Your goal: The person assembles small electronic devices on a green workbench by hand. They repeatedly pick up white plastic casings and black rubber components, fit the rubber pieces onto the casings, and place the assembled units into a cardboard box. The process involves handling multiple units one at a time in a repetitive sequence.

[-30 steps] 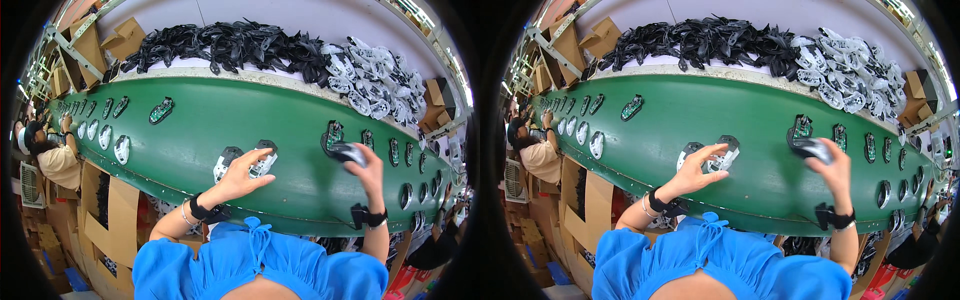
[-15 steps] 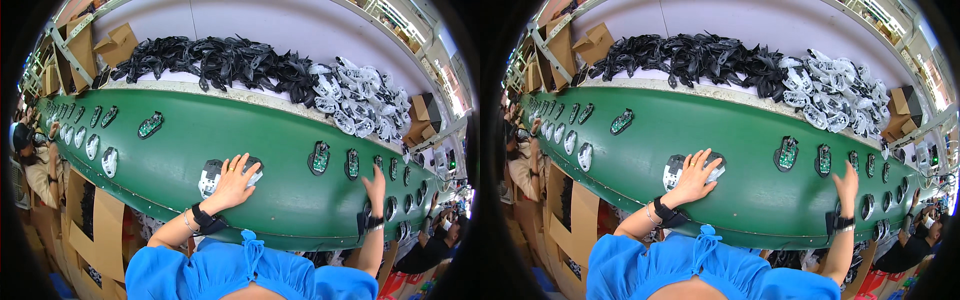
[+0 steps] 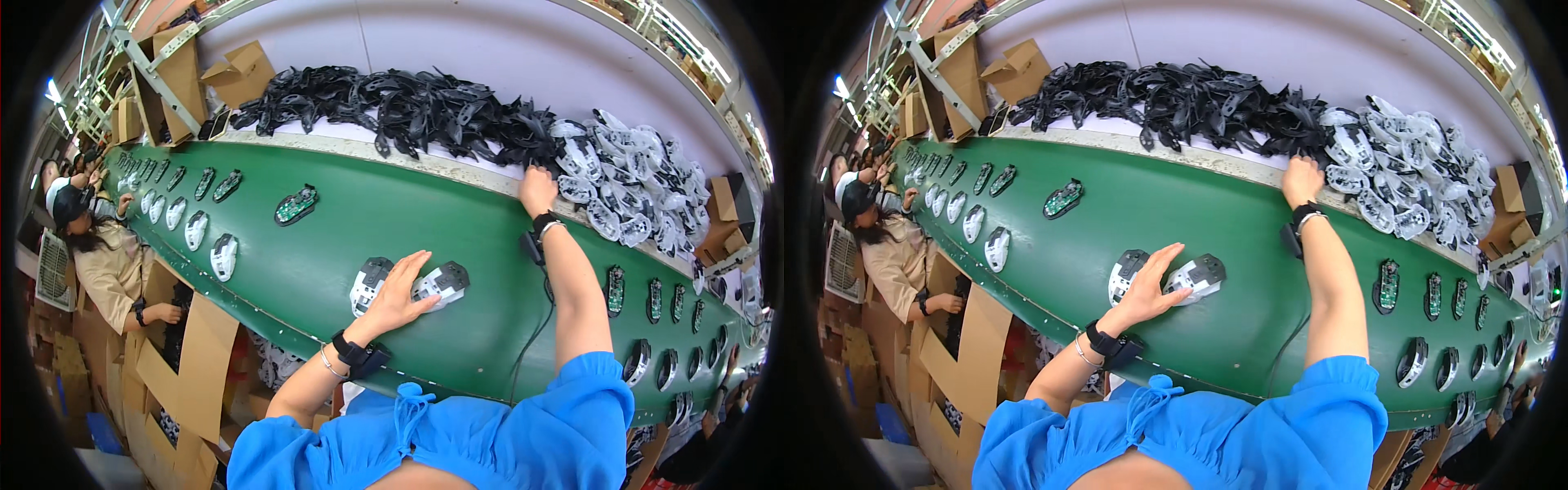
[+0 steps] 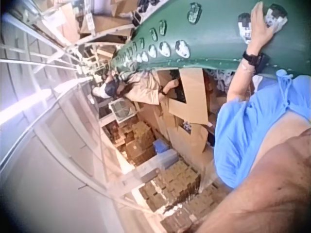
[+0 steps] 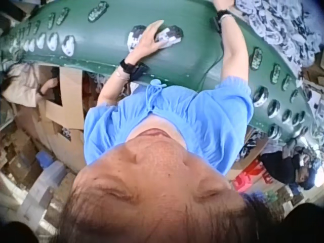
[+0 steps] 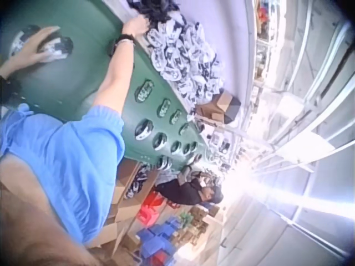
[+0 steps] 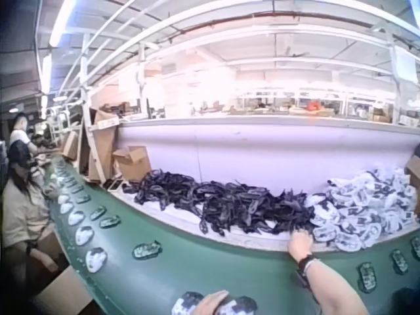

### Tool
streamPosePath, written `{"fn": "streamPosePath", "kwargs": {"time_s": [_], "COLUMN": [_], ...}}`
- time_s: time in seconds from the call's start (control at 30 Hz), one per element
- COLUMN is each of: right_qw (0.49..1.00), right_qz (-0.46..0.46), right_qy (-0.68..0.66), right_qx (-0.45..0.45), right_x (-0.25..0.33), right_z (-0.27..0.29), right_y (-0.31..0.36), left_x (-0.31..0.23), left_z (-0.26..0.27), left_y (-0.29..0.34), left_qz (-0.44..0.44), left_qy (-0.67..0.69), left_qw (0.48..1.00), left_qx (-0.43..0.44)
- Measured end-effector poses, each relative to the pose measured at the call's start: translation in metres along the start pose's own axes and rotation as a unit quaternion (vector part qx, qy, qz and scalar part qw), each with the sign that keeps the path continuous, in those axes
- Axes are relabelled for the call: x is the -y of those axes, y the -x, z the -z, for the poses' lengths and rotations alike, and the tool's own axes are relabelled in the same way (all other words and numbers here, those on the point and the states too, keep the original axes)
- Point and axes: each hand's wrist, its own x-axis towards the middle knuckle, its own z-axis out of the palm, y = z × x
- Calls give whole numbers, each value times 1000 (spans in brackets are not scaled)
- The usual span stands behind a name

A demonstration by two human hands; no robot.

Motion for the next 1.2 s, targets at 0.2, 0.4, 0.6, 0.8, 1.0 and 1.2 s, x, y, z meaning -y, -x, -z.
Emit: {"fn": "streamPosePath", "kwargs": {"time_s": [0.2,0.4,0.6,0.8,1.0,1.2], "right_qw": [969,753,924,873,649,462], "right_qz": [111,219,244,-68,-162,-107], "right_qy": [-217,-335,-294,-375,-648,-811], "right_qx": [-42,522,25,303,365,343], "right_x": [-31,-40,-14,-18,1,28], "right_z": [42,137,126,132,125,207], "right_y": [33,130,204,225,223,215], "left_x": [-4,-13,-22,-27,-67,-97], "left_z": [-11,-30,-13,2,15,27], "left_y": [4,-2,-3,8,-1,-2], "left_qz": [68,66,118,193,253,240], "left_qy": [-20,-174,-89,132,598,631], "left_qw": [996,982,988,972,760,736], "left_qx": [-60,16,46,-4,-18,-44]}}
